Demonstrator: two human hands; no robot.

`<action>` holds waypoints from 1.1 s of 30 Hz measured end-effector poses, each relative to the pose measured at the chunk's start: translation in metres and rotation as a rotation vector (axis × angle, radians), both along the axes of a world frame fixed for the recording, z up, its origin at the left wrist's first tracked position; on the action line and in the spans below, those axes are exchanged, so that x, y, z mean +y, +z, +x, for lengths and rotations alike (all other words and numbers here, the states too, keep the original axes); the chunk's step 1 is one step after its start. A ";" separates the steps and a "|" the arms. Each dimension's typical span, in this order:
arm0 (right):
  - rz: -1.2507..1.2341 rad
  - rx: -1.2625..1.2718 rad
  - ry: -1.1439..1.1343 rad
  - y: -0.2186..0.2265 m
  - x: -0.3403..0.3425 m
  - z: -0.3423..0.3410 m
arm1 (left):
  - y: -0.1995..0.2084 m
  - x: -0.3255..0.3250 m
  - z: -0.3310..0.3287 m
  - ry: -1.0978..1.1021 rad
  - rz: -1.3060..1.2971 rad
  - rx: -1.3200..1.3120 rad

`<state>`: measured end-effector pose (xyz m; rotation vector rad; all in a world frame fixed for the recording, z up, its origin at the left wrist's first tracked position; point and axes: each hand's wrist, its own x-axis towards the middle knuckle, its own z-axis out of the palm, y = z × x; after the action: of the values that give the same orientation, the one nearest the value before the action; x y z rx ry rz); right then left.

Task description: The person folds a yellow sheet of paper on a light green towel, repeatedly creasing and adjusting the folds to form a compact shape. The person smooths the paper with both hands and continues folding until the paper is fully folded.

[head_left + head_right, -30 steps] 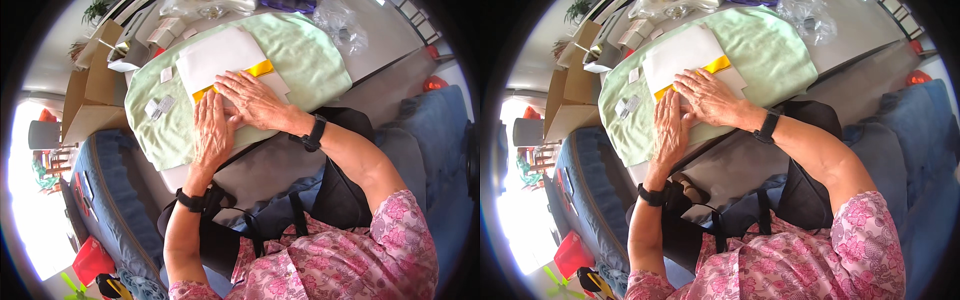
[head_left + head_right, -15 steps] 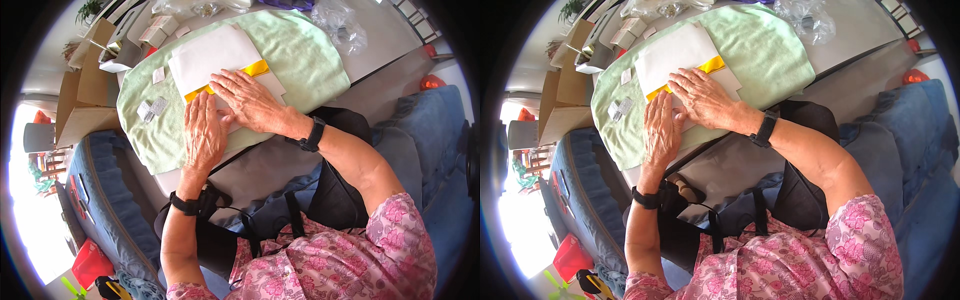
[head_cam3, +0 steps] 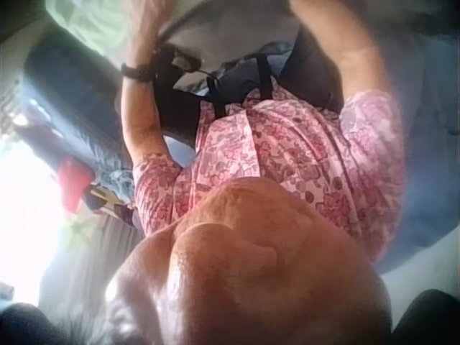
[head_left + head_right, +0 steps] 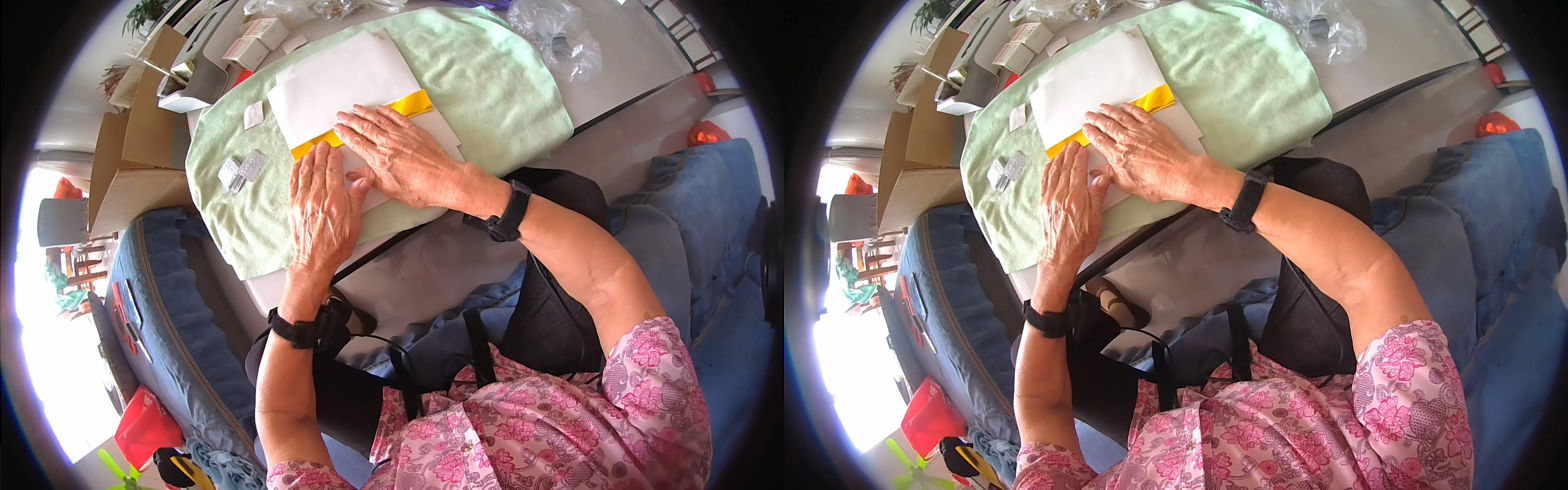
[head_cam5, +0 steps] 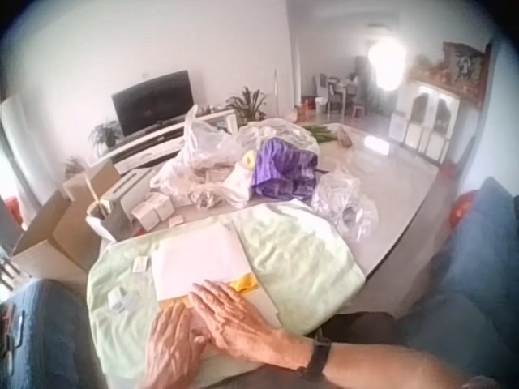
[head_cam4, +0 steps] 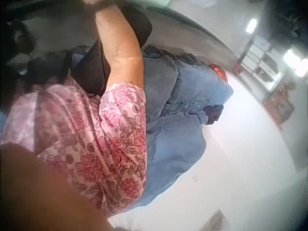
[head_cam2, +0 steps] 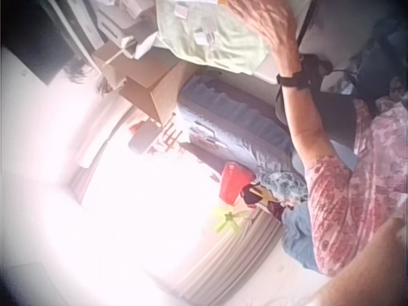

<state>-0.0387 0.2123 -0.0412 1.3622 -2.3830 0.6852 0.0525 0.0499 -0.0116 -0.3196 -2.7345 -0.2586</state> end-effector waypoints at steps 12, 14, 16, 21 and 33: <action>-0.309 -0.166 -0.106 0.027 0.035 -0.025 | 0.000 0.001 0.000 0.004 -0.033 0.020; -0.289 -0.182 -0.233 0.025 0.052 -0.036 | 0.001 0.001 -0.002 -0.002 -0.032 0.040; -0.291 -0.206 -0.337 0.020 0.064 -0.044 | 0.001 0.002 -0.002 -0.004 -0.031 0.050; -0.304 -0.483 -0.320 0.023 0.076 -0.051 | 0.001 0.001 -0.002 0.016 -0.022 0.034; -0.339 -0.642 -0.285 0.024 0.070 -0.059 | 0.001 0.001 -0.004 0.017 -0.034 0.048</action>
<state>-0.0972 0.2826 -0.0169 0.7051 -2.6622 1.5312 0.0489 0.0506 -0.0107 -0.3076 -2.6959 -0.1974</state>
